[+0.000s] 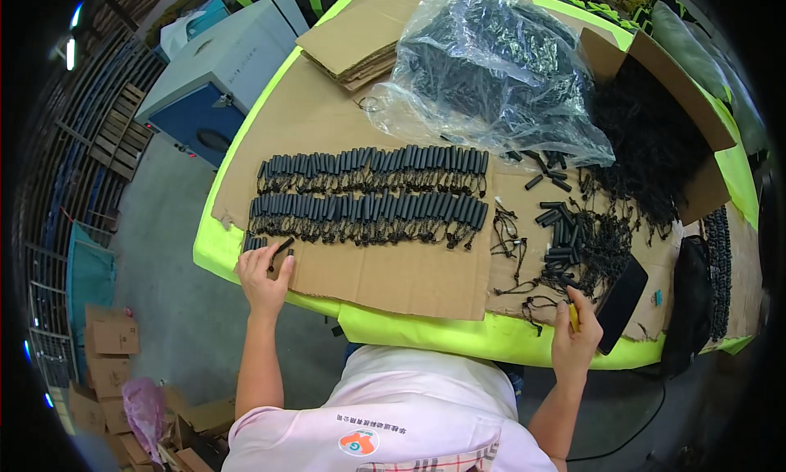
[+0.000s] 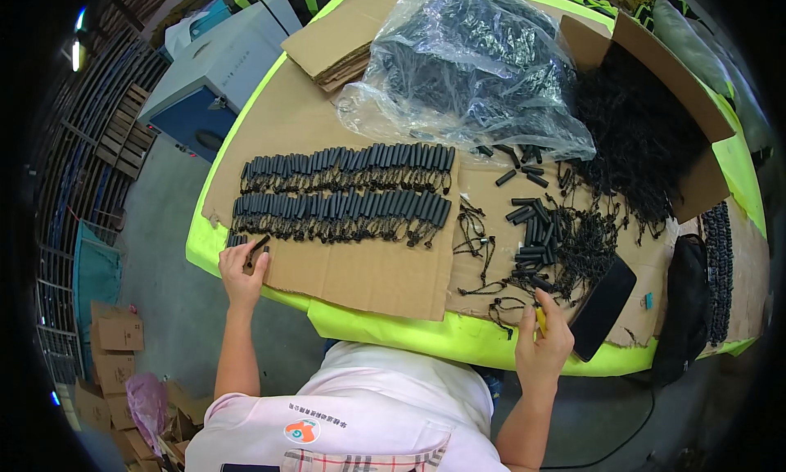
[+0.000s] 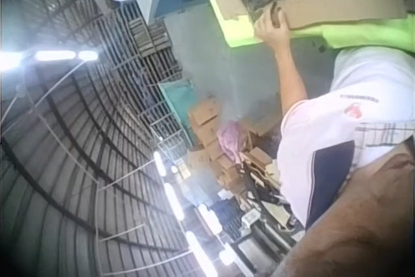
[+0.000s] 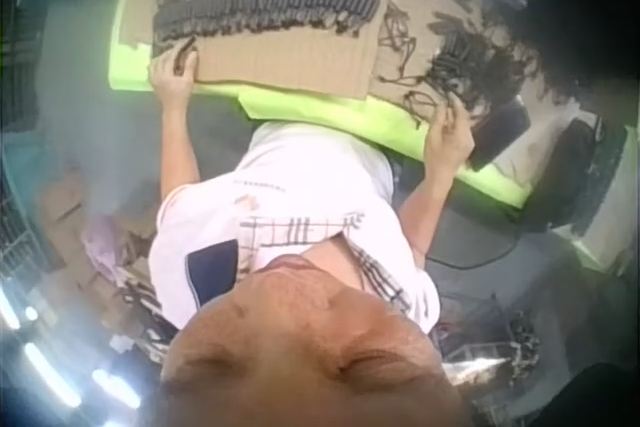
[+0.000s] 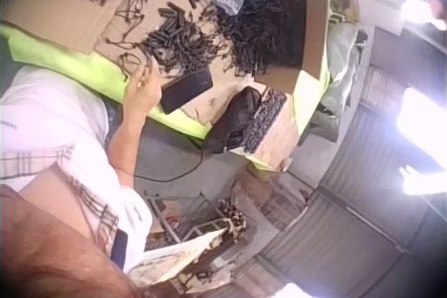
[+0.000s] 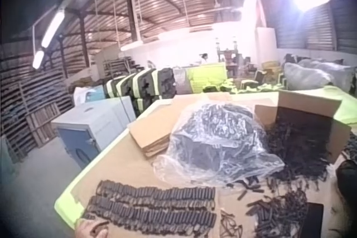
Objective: The recorder is assembling small electrical wire connectors into plastic housings using a handheld insertion tool at a factory workstation.
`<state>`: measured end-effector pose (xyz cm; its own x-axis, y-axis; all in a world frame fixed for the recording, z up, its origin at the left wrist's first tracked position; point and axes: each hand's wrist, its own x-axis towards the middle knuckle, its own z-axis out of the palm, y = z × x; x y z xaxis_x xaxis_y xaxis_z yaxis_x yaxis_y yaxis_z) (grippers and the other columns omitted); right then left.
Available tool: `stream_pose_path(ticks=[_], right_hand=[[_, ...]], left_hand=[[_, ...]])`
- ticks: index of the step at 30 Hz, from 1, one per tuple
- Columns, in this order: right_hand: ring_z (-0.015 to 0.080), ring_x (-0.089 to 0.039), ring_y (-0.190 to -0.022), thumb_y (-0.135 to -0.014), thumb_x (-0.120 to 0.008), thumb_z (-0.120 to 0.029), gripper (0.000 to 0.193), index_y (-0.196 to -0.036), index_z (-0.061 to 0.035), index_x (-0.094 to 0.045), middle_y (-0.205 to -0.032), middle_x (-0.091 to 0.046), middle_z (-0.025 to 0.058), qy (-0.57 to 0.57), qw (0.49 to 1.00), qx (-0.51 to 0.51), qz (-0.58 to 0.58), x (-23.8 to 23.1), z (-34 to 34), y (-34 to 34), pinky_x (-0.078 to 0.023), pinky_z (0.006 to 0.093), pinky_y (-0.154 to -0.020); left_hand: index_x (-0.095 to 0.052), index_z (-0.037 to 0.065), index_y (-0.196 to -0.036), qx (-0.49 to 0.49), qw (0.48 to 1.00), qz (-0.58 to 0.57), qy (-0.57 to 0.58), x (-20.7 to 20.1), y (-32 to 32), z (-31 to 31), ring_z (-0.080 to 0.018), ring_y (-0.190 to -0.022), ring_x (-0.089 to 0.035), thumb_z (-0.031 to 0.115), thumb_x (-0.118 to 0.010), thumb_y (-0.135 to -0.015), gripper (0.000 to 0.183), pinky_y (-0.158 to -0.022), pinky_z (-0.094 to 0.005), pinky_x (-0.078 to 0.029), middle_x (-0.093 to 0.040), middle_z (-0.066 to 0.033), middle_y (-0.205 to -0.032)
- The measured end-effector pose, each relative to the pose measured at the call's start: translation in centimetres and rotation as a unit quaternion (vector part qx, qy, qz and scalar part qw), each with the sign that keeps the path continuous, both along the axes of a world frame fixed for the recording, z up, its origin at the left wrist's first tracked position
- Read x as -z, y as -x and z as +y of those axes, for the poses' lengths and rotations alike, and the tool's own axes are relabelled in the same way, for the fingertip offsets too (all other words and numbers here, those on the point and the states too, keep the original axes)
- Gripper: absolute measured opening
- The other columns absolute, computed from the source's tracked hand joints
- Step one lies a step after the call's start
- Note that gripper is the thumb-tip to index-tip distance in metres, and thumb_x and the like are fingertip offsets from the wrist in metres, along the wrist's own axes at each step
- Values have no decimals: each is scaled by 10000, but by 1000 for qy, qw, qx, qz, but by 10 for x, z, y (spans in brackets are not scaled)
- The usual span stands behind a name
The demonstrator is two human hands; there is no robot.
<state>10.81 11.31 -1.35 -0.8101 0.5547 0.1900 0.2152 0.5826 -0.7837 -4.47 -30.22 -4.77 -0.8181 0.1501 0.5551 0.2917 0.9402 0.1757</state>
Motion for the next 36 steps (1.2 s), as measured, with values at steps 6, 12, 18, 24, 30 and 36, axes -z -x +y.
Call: stream_pose_path(ticks=[6, 12, 18, 24, 30, 36], right_hand=[[119, -503, -627, -817, -561, -27, 207, -1017, 24, -570, -819, -599, 97, -37, 999, -7, 16, 6, 2, -1, -402, 231, -557], [153, -493, -536, -797, -570, -25, 206, -1002, 5, -578, -749, -596, 102, -56, 998, 0, 33, 10, 4, 0, -379, 249, -475], [159, -510, -537, -795, -569, -24, 201, -993, 6, -581, -772, -606, 103, -70, 997, -2, 36, 10, 6, 0, -385, 249, -473], [147, -544, -637, -807, -565, -27, 197, -998, 23, -575, -829, -611, 110, -58, 998, -5, 14, 8, 6, 1, -418, 239, -561], [172, -548, -578, -794, -568, -27, 200, -990, 13, -578, -804, -614, 112, -70, 997, -5, 27, 11, 8, 2, -411, 252, -491], [185, -564, -609, -799, -561, -27, 196, -990, 19, -572, -822, -613, 120, -72, 997, -9, 33, 15, 8, 2, -428, 257, -518]], left_hand=[[-617, 66, -778, -28, 1000, 6, -12, 4, 3, 0, -220, -775, -482, 184, -661, -732, 135, -719, -345, -376, -564, -21, -759], [-588, 90, -733, -103, 991, 60, 58, 7, -2, 3, -224, -761, -479, 183, -665, -723, 121, -700, -346, -371, -526, -19, -745], [-571, 95, -726, -54, 992, 91, 68, 6, -10, 8, -238, -825, -469, 166, -690, -688, 144, -728, -355, -373, -511, -38, -825], [-568, 82, -719, -37, 999, 23, 0, 4, -4, 9, -239, -852, -467, 138, -699, -673, 149, -767, -370, -364, -529, -44, -854], [-581, 80, -733, -34, 999, 3, -15, 1, 5, 8, -237, -865, -468, 135, -695, -678, 138, -779, -368, -356, -540, -37, -863], [-593, 80, -743, -34, 999, 22, -24, 6, 8, 10, -237, -884, -474, 128, -689, -683, 123, -776, -360, -373, -556, -28, -879]])
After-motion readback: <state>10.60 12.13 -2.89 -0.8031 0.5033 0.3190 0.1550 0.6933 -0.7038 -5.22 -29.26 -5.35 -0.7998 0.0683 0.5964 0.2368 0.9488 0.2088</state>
